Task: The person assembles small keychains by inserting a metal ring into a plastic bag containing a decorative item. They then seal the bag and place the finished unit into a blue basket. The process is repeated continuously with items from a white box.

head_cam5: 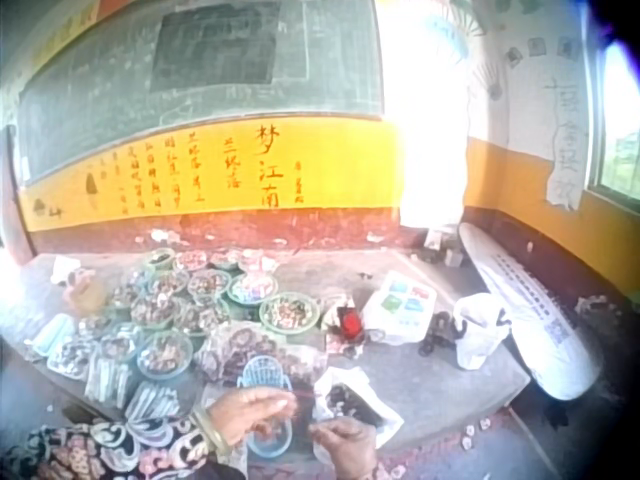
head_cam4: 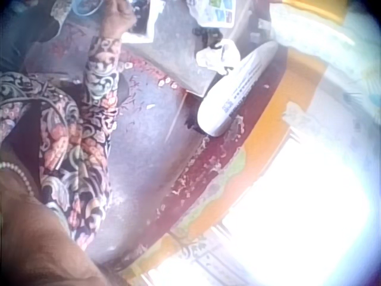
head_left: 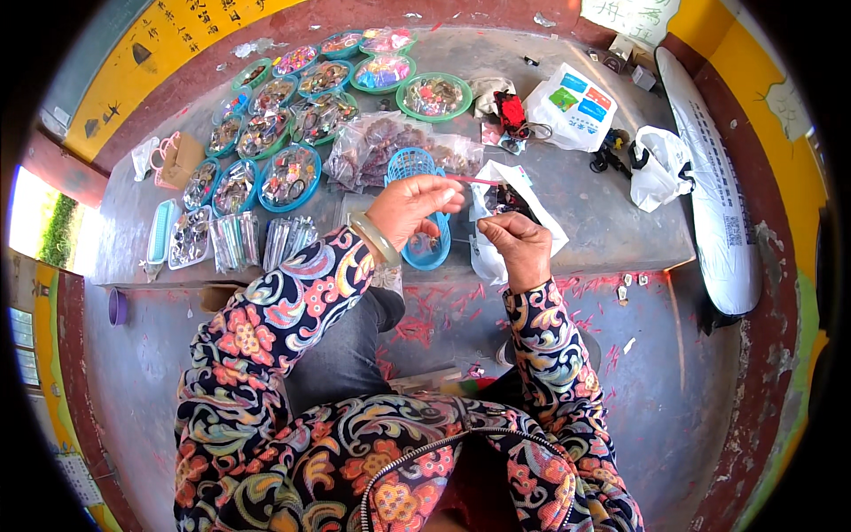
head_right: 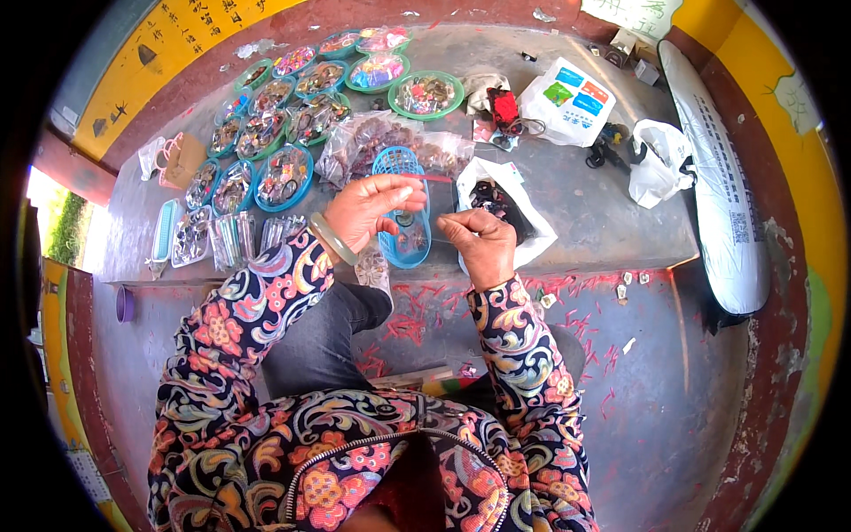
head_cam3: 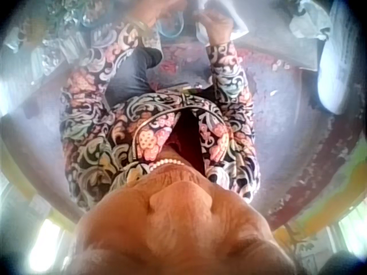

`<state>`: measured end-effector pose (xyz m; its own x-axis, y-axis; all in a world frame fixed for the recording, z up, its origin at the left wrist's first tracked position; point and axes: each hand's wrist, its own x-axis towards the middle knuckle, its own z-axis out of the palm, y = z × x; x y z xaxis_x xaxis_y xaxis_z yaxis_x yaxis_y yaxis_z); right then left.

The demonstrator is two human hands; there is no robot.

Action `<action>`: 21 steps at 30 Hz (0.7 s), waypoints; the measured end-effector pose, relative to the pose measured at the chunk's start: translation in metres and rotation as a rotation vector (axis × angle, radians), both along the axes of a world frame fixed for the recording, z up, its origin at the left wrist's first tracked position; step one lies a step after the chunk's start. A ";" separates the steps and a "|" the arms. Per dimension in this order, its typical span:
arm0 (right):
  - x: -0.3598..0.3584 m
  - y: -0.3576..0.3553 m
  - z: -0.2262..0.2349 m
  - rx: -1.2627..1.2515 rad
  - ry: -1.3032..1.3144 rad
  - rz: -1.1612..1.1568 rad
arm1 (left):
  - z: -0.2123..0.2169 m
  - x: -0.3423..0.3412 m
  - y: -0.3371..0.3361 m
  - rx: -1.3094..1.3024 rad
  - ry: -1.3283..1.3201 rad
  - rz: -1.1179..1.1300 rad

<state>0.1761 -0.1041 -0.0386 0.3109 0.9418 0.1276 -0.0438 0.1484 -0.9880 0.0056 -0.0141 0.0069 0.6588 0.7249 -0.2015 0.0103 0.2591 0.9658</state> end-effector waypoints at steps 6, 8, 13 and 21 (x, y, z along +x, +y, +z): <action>0.001 0.006 0.008 0.219 -0.649 -0.360 | -0.005 0.005 -0.012 0.079 0.183 0.028; -0.003 0.007 0.010 0.306 -0.969 -0.456 | 0.000 0.013 -0.026 0.070 0.175 -0.044; -0.019 0.003 0.013 0.330 -1.376 -0.395 | -0.011 0.025 -0.028 0.097 0.077 0.020; -0.012 0.005 0.019 0.222 -0.708 -0.282 | -0.010 0.003 -0.003 -0.061 0.070 -0.080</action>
<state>0.1645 -0.0989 -0.0197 0.3085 0.7690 0.5599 0.6525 0.2573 -0.7128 0.0083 -0.0174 -0.0029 0.6969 0.6552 -0.2916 0.1006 0.3132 0.9443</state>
